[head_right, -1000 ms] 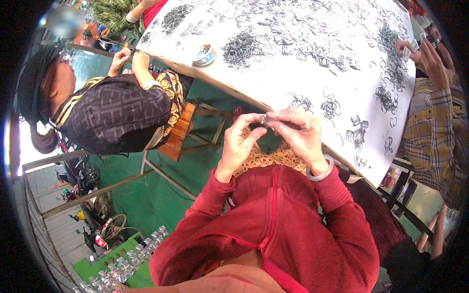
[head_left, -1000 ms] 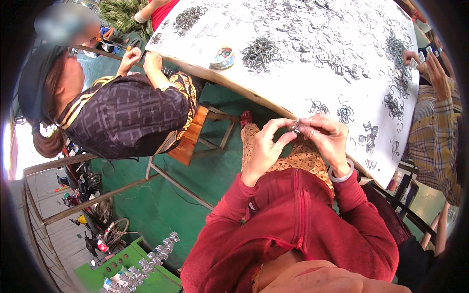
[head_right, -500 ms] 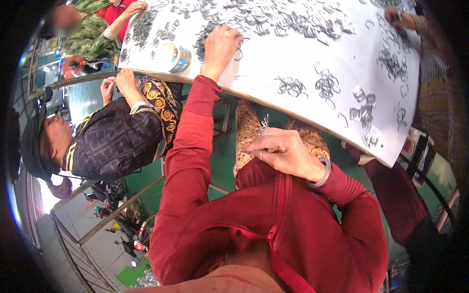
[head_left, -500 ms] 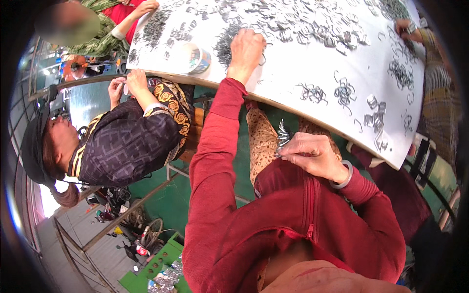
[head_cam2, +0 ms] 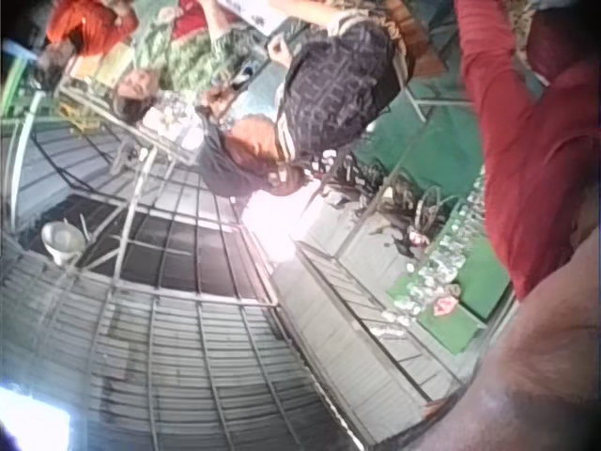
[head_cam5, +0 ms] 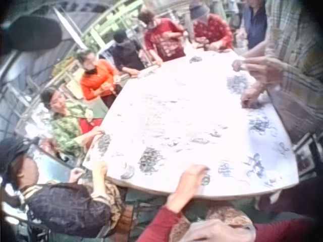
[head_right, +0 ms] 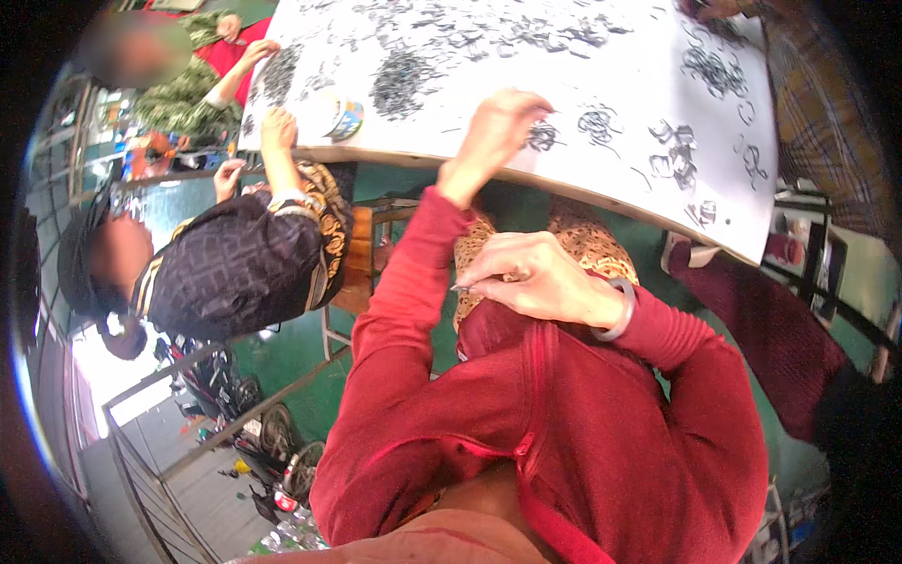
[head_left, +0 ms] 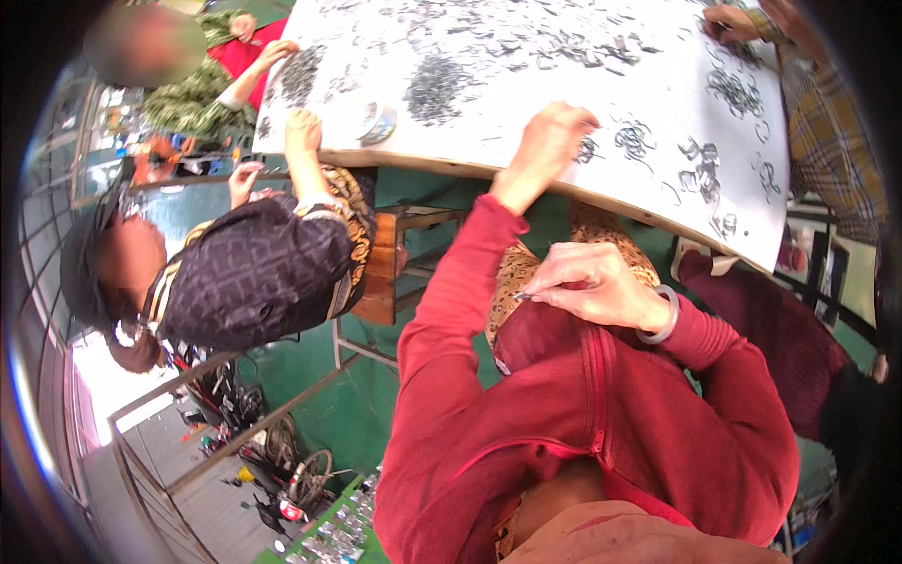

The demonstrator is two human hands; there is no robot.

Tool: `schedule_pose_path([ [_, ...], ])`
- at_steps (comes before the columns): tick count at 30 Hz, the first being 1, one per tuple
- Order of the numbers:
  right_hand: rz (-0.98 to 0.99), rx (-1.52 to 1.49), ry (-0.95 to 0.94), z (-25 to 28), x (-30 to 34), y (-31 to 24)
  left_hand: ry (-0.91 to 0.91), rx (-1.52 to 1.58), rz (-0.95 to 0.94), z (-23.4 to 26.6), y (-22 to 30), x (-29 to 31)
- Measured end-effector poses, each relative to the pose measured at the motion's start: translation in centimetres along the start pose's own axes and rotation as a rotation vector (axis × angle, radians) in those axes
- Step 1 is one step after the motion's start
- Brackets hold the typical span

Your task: The person picks up metal rings from a pile on a table and attaches them to a long metal chain.

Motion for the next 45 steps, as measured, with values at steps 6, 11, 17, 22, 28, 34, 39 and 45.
schedule_pose_path([
  [6,-0.048,0.03,0.006,-0.3,0.2,-0.6,-0.13,-0.002,-0.035,-4.8,2.1,-1.1],
  [11,-0.103,-0.014,0.013,-0.2,0.3,1.7,0.149,-0.086,0.071,0.5,-2.8,-1.2],
  [17,-0.212,-0.049,0.015,0.0,0.3,4.7,0.194,-0.418,0.258,7.3,-11.9,-2.0],
  [22,-0.232,-0.07,-0.003,0.1,-0.1,5.2,0.018,-0.528,0.151,5.0,-13.6,-2.8],
  [28,-0.2,-0.009,0.105,0.9,-1.7,4.5,0.259,-0.367,0.217,9.1,-11.9,0.0],
  [34,-0.239,-0.094,0.195,1.2,-3.1,3.9,0.325,0.354,0.57,13.6,-4.1,9.2],
  [39,-0.236,-0.107,0.325,1.5,-3.6,4.1,0.479,0.611,0.443,15.1,2.4,14.7],
  [45,-0.166,-0.109,0.406,1.8,-4.2,2.4,0.518,0.118,0.278,15.7,5.3,14.2],
])
Point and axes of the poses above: each hand's wrist, its own x-axis away from the middle knuckle, its own z-axis out of the back of the hand, y = z × x, the point moved 9 cm from there along -x, towards the middle knuckle, and after that the axes turned 8 degrees about -x, right-handed, at the moved point
